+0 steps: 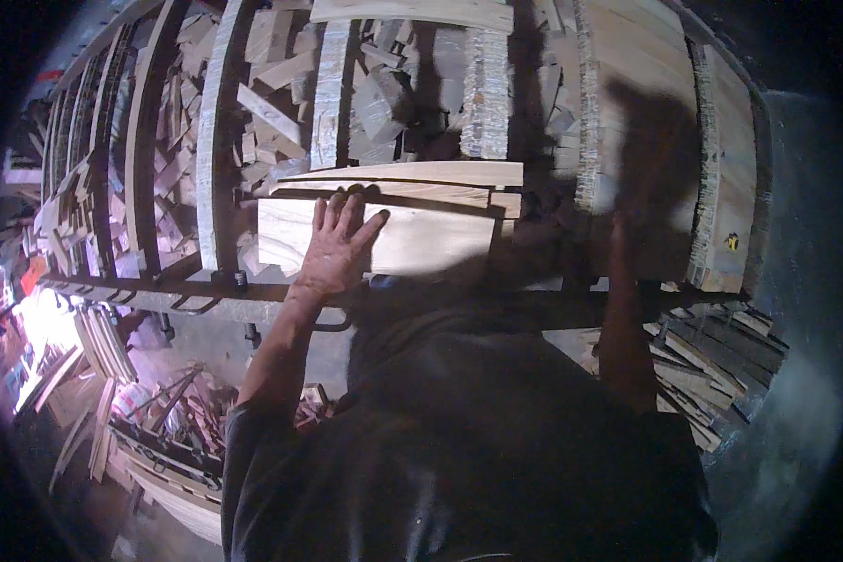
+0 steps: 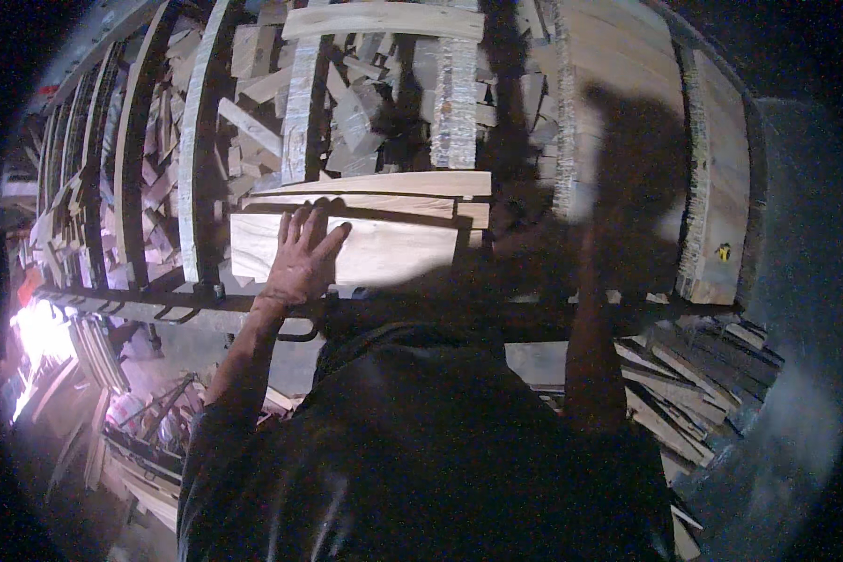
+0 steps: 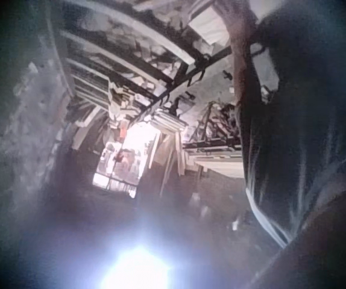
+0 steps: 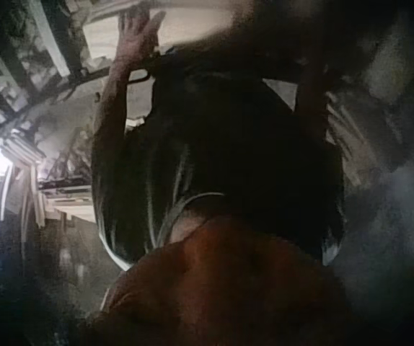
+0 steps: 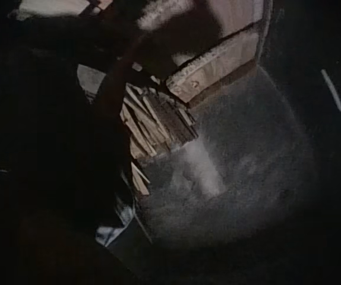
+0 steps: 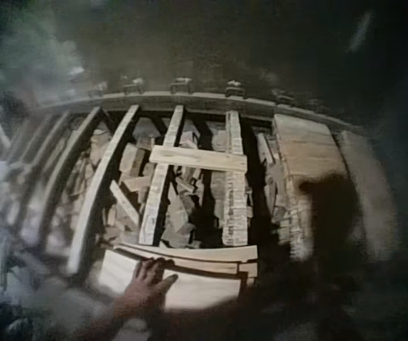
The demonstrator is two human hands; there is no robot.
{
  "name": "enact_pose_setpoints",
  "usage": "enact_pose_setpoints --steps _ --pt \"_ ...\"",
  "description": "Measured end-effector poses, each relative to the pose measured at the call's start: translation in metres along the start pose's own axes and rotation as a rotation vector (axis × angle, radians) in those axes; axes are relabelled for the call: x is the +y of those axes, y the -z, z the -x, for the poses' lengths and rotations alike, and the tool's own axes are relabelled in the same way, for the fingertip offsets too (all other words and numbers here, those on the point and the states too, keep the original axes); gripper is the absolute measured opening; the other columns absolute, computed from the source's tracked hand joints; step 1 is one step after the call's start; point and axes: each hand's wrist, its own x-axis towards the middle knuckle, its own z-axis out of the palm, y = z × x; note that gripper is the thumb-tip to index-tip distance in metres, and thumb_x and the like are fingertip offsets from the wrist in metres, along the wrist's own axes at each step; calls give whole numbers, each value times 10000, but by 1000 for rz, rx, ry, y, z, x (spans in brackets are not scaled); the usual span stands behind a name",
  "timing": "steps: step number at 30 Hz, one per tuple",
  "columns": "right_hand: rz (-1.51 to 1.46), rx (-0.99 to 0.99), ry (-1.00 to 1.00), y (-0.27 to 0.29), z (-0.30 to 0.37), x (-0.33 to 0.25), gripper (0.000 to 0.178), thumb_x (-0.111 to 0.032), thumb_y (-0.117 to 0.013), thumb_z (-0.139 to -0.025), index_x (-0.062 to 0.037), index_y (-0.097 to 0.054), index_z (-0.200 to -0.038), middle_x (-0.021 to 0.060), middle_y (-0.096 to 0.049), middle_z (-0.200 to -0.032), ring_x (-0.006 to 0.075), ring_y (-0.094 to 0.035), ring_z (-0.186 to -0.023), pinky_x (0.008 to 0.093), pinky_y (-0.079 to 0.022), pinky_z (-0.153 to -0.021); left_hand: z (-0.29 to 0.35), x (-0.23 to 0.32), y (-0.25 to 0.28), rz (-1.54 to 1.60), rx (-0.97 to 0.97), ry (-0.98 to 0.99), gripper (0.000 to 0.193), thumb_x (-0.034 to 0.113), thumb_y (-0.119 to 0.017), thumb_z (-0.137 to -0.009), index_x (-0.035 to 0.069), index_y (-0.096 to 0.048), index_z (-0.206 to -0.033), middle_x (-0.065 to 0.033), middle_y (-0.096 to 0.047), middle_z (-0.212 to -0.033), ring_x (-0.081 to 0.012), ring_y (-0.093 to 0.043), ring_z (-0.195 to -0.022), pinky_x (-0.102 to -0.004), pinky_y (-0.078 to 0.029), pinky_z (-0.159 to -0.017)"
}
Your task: The person picks up wooden planks from a pile on the floor and places them onto a metal rack. They repeatedly lift, inspect, and stack the planks one by one, organizing them into a neat pile on the rack.
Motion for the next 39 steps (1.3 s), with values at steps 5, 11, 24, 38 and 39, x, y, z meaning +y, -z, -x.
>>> enact_pose_setpoints --steps 5,11,24,38,39 --pt "479 -506 -130 -69 57 62 424 -241 -604 -981 -9 -547 -1331 114 -660 -1183 242 -640 -1027 351 -522 -899 -11 7 15 123 54 24 640 122 -617 -799 206 -504 -1423 -277 -384 -1464 -508 -349 -1342 -630 -217 -1151" --pt "357 -742 -271 -200 129 55 495 -117 -637 -873 17 -556 -1343 103 -658 -1232 217 -600 -1144 363 -416 -1042 -8 11 22 330 212 103 837 133 -697 -765 202 -346 -1521 -265 -390 -1479 -476 -331 -1385 -589 -201 -1178" --pt "529 -720 -231 -250 136 -11 442 -7 -686 -780 22 -632 -1217 100 -683 -1166 202 -632 -1089 364 -453 -1004 62 -64 -11 1544 877 1064 751 209 -649 -931 -33 -273 -1533 -191 -529 -1388 -277 -523 -1265 -412 -359 -1106" --pt "1101 -682 1379 -262 127 -28 715 -75 -757 -787 -3 -456 -1431 274 -374 -1528 441 -417 -1373 519 -310 -1156 -16 -130 42 2392 1487 338 314 233 -480 -970 -24 -552 -1136 -183 -646 -1060 -331 -616 -1102 -538 -483 -1026" --pt "1110 -674 1376 -261 118 -25 718 -71 -744 -799 8 -438 -1444 277 -364 -1534 440 -416 -1376 509 -323 -1152 -20 -135 41 2427 1453 307 298 225 -477 -967 -24 -557 -1110 -181 -650 -1040 -331 -620 -1100 -543 -482 -1027"
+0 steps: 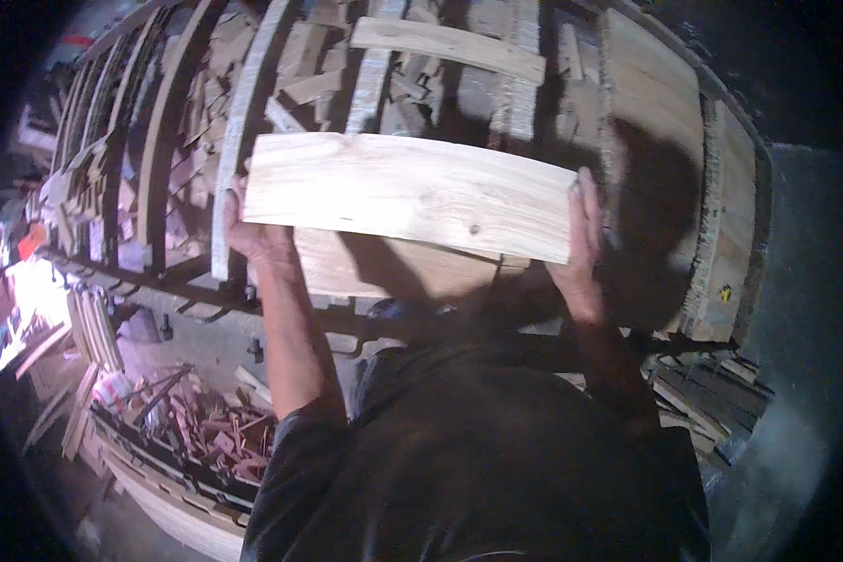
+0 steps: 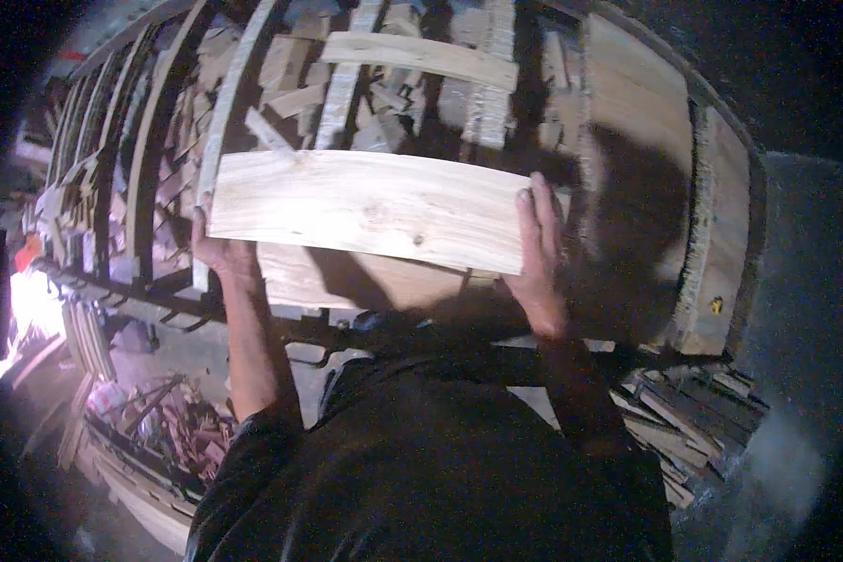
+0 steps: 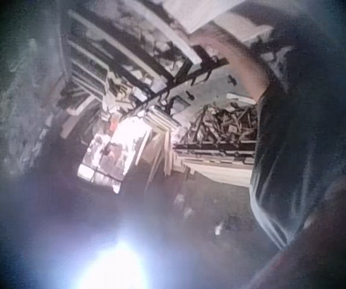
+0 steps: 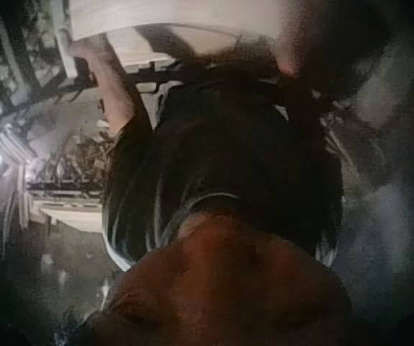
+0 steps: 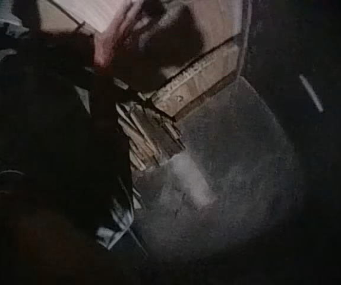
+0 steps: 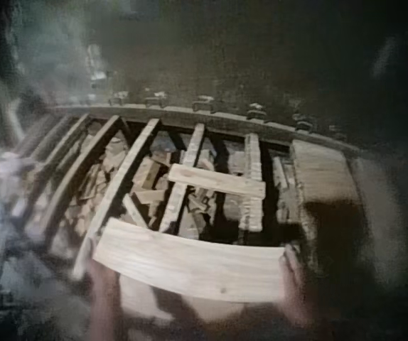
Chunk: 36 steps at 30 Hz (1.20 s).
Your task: The person picks up wooden planks from a pile on the floor and places them onto a metal rack. They repeatedly lift, inspect, and stack the planks one by one, organizing them into a neat pile on the rack.
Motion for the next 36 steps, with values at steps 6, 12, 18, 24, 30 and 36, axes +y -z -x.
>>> enact_pose_setpoints --steps 6,12,18,24,30,36 --pt "-50 19 -39 -20 -18 23 724 13 -720 -786 11 -429 -1449 277 -352 -1541 448 -406 -1388 489 -336 -1150 -31 -27 -20 68 -80 72 190 138 -492 -977 -27 -574 -1025 -165 -663 -963 -288 -649 -1014 -483 -514 -1012" --pt "3 -10 -109 -51 -26 60 721 38 -685 -803 0 -412 -1469 254 -343 -1555 428 -404 -1396 464 -354 -1137 -85 -59 -13 39 -21 55 161 87 -442 -985 -1 -575 -1002 -135 -637 -937 -272 -636 -965 -454 -520 -977" --pt "-288 -107 -582 -97 -38 104 516 21 -692 -818 -3 -581 -1321 220 -652 -1255 331 -629 -1176 399 -468 -1016 -126 -93 -27 -166 163 65 212 164 -508 -978 5 -598 -1086 -133 -653 -1020 -287 -632 -1032 -464 -473 -1011" --pt "-41 -379 -894 -138 -75 180 398 -125 -706 -836 19 -639 -1202 212 -708 -1116 339 -692 -1030 382 -517 -899 -175 -122 6 -1080 48 119 764 141 -682 -889 -58 -305 -1523 -184 -558 -1381 -253 -546 -1249 -412 -358 -1095" --pt "125 -359 -933 -164 -67 182 492 -120 -689 -849 -47 -579 -1322 201 -701 -1134 368 -667 -1072 429 -511 -937 -136 -164 28 -1236 66 88 517 113 -621 -910 -72 -500 -1377 -103 -664 -975 -180 -644 -832 -313 -522 -729" --pt "126 -70 -629 -180 -38 120 496 -51 -646 -824 -73 -593 -1316 190 -669 -1084 392 -643 -1046 427 -517 -928 -137 -182 54 -2150 -176 -297 553 439 -426 -1018 -16 -540 -1312 -285 -685 -1012 -472 -658 -911 -531 -506 -784"
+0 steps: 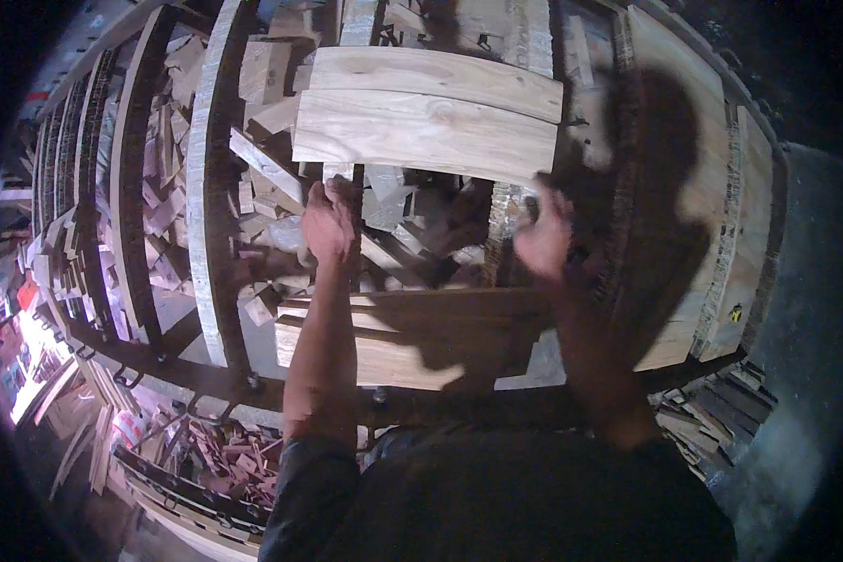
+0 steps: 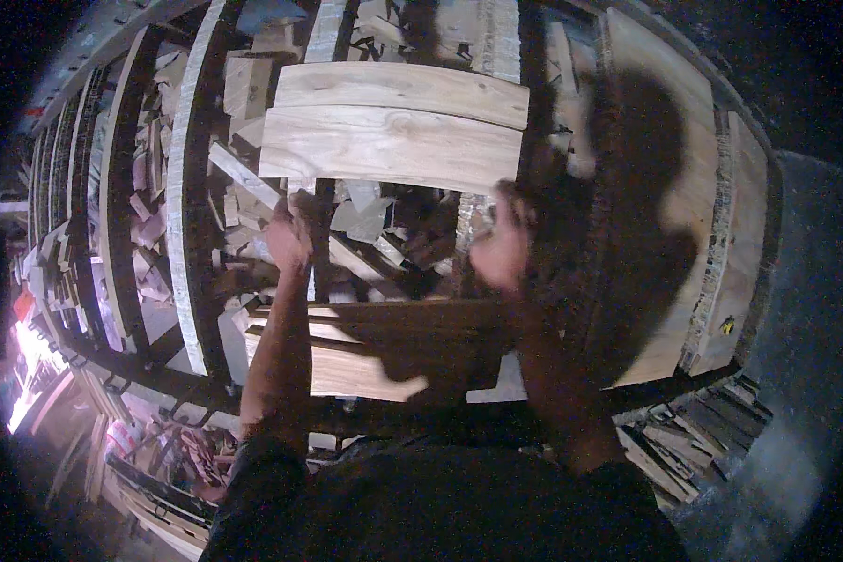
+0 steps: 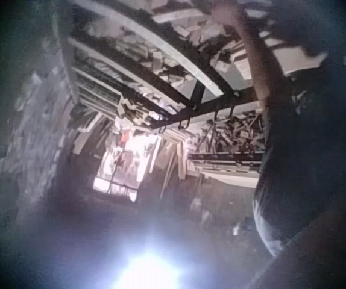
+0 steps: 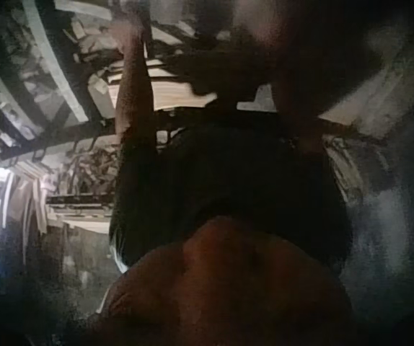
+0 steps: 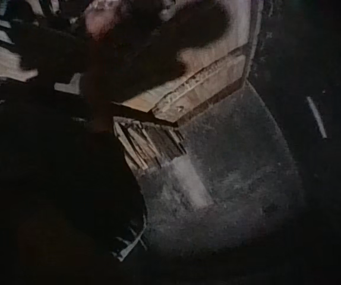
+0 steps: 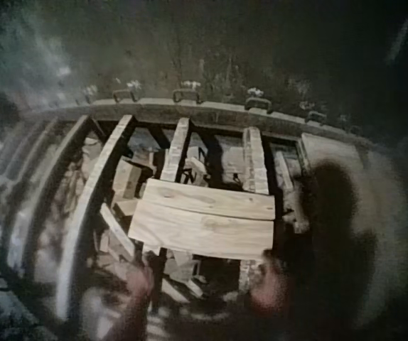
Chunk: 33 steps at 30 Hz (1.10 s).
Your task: The person picks up wooden planks from a pile on the floor and places them onto a metal rack. They repeatedly lift, inspect, and stack the planks one by one, organizing them into a neat pile on the rack.
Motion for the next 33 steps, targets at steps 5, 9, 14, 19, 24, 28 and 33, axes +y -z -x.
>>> enact_pose_setpoints --steps 5,9,14,19,24,28,33 --pt "-702 -440 -326 -57 56 -45 391 -56 -653 -898 -39 -604 -1286 126 -670 -1129 267 -665 -1026 398 -551 -895 6 41 6 -174 -53 144 479 470 -376 -1020 39 -508 -1179 -287 -657 -1076 -517 -620 -959 -591 -482 -797" --pt "-1498 -568 -1094 -70 10 -118 405 -123 -662 -943 -20 -546 -1317 143 -636 -1207 294 -651 -1068 426 -550 -931 6 32 1 -227 9 142 382 392 -415 -1010 42 -532 -1109 -253 -662 -1010 -476 -634 -932 -566 -493 -775" --pt "-1766 -294 -1131 -125 -36 -103 363 -212 -591 -1007 -18 -504 -1302 156 -610 -1222 360 -593 -1161 481 -546 -958 4 44 6 -228 -5 225 375 373 -441 -987 33 -567 -1085 -252 -644 -1024 -480 -619 -952 -570 -486 -803" --pt "-1564 -154 -1139 -128 -85 -99 404 -241 -557 -1024 6 -490 -1337 204 -604 -1240 378 -620 -1095 497 -555 -937 6 42 5 -224 20 176 439 407 -428 -996 10 -547 -1143 -257 -633 -1051 -472 -607 -985 -574 -475 -813" --pt "-1528 -190 -1023 -133 -159 -87 375 -234 -526 -1031 14 -492 -1310 239 -591 -1244 390 -608 -1111 508 -546 -954 5 42 5 -224 -23 199 438 397 -427 -992 15 -541 -1175 -255 -625 -1064 -467 -602 -1001 -568 -474 -830" --pt "-1537 -136 -1028 -143 -220 -77 323 -204 -539 -1017 18 -506 -1250 243 -620 -1146 387 -651 -992 519 -581 -867 3 47 4 -218 -1 158 431 375 -445 -991 5 -541 -1190 -252 -628 -1062 -457 -603 -996 -560 -478 -826" --pt "-1556 -47 -1043 -147 -284 -101 264 -70 -498 -1017 10 -443 -1262 272 -543 -1228 454 -589 -1106 589 -519 -994 4 29 -2 -241 67 101 383 308 -487 -987 -4 -550 -1199 -233 -630 -1048 -447 -600 -998 -544 -484 -822"
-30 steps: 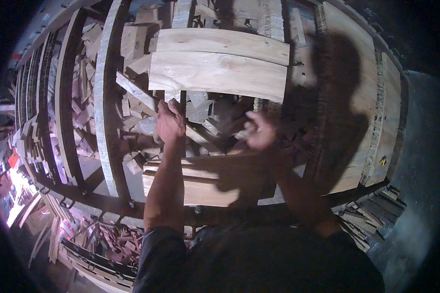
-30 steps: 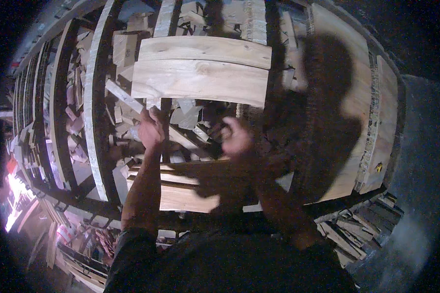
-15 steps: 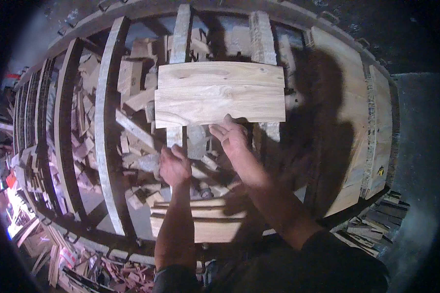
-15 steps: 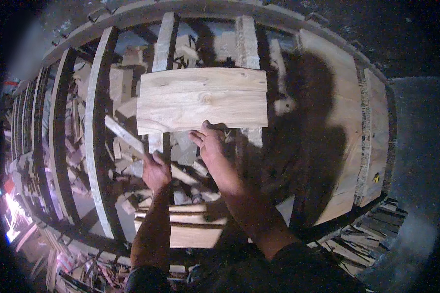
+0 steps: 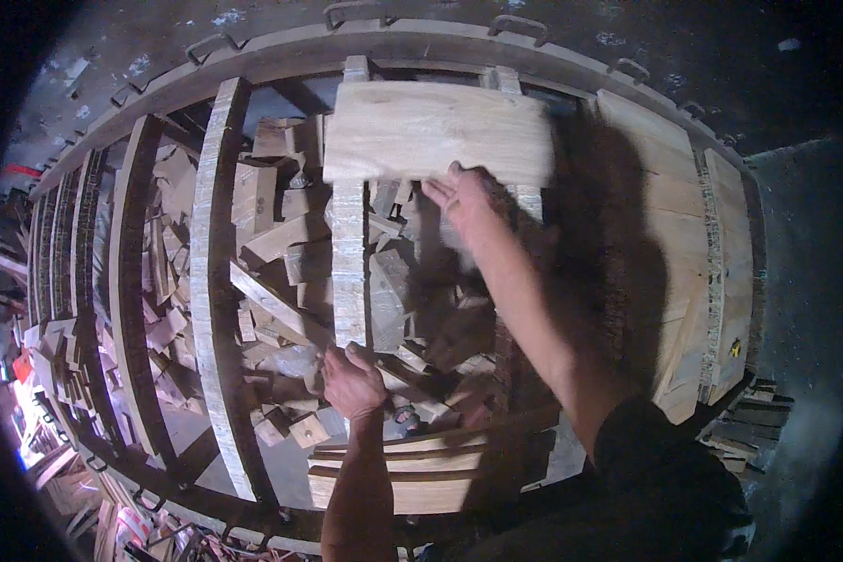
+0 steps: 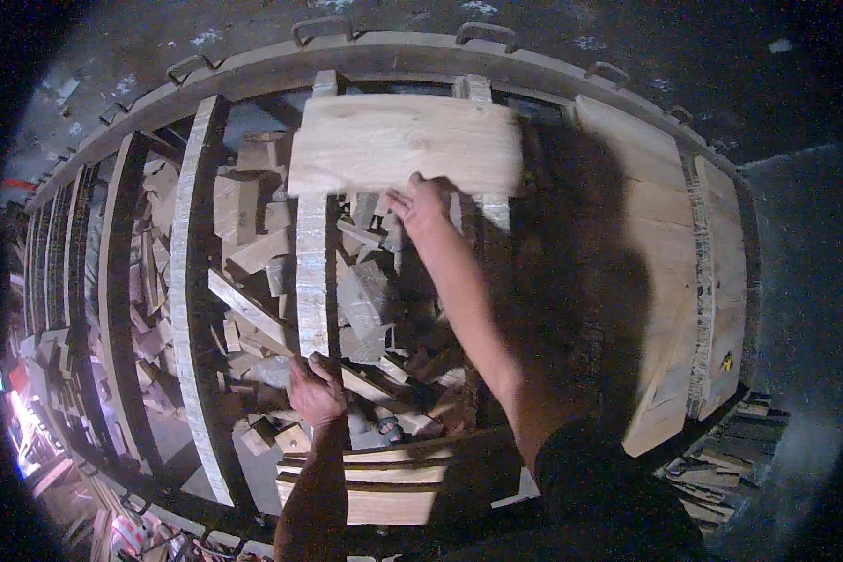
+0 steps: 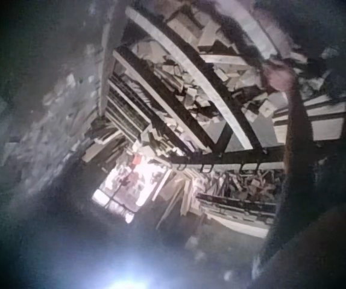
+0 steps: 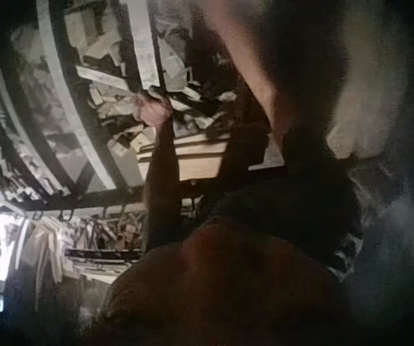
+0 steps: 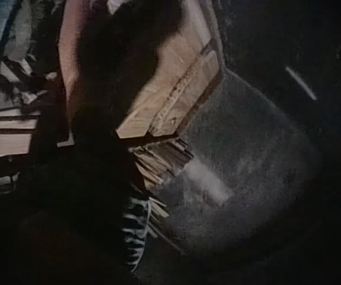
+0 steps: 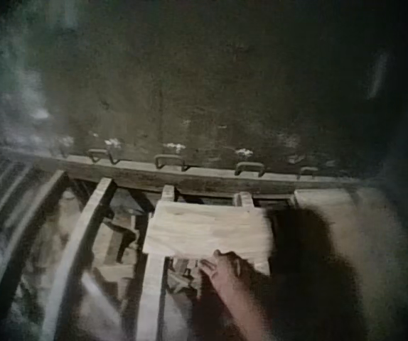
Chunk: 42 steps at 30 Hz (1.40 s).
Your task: The person picks up wooden planks from a pile on the floor and places them onto a metal rack. They repeatedly lift, inspect, and stack the planks one by one, organizing them into a neat pile on the rack.
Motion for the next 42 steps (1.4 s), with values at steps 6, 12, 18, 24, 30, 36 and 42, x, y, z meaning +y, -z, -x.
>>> enact_pose_setpoints --steps 6,12,18,24,30,36,42 --pt "92 -103 128 -56 -32 -30 332 -1 -460 -1006 15 -391 -1331 216 -460 -1327 446 -559 -1157 594 -559 -947 1 3 10 -5 -98 62 367 301 -510 -983 4 -568 -1190 -222 -637 -1041 -443 -607 -963 -542 -491 -785" --pt "2 -20 136 -59 -75 -35 248 -51 -432 -1031 19 -418 -1268 204 -522 -1259 438 -620 -1086 592 -587 -897 -3 6 4 50 21 -30 348 292 -478 -991 -6 -567 -1148 -235 -622 -998 -452 -594 -940 -545 -479 -786" --pt "15 1 171 -64 -59 -32 286 -54 -449 -1025 -7 -399 -1303 203 -501 -1305 450 -621 -1071 582 -609 -857 -1 -2 -1 54 -2 8 390 299 -481 -985 -31 -544 -1184 -258 -625 -1071 -465 -590 -992 -544 -474 -838" --pt "28 5 185 -56 -59 -40 316 -24 -441 -1011 9 -400 -1322 211 -480 -1341 468 -604 -1083 579 -607 -859 0 0 -2 30 -31 -13 425 306 -464 -991 -40 -527 -1229 -274 -629 -1105 -465 -596 -1020 -541 -478 -861" --pt "173 -190 138 -37 -66 -38 412 -114 -495 -1015 77 -399 -1367 301 -508 -1315 474 -590 -1146 576 -584 -881 0 1 5 61 -64 38 449 324 -477 -981 -39 -539 -1239 -276 -627 -1108 -473 -593 -1035 -546 -478 -881" --pt "850 -306 182 108 65 -13 342 -85 -620 -957 65 -539 -1254 199 -661 -1117 292 -699 -984 398 -583 -840 8 -11 -14 84 -67 47 446 324 -513 -962 -15 -555 -1248 -244 -646 -1103 -422 -619 -1032 -524 -509 -865" --pt "1434 -351 793 309 266 28 215 -136 -670 -943 -32 -673 -1132 111 -681 -1145 240 -669 -1039 368 -528 -902 0 -14 5 124 -112 -34 449 404 -432 -1002 -3 -570 -1135 -273 -623 -1142 -462 -596 -1064 -549 -493 -905"
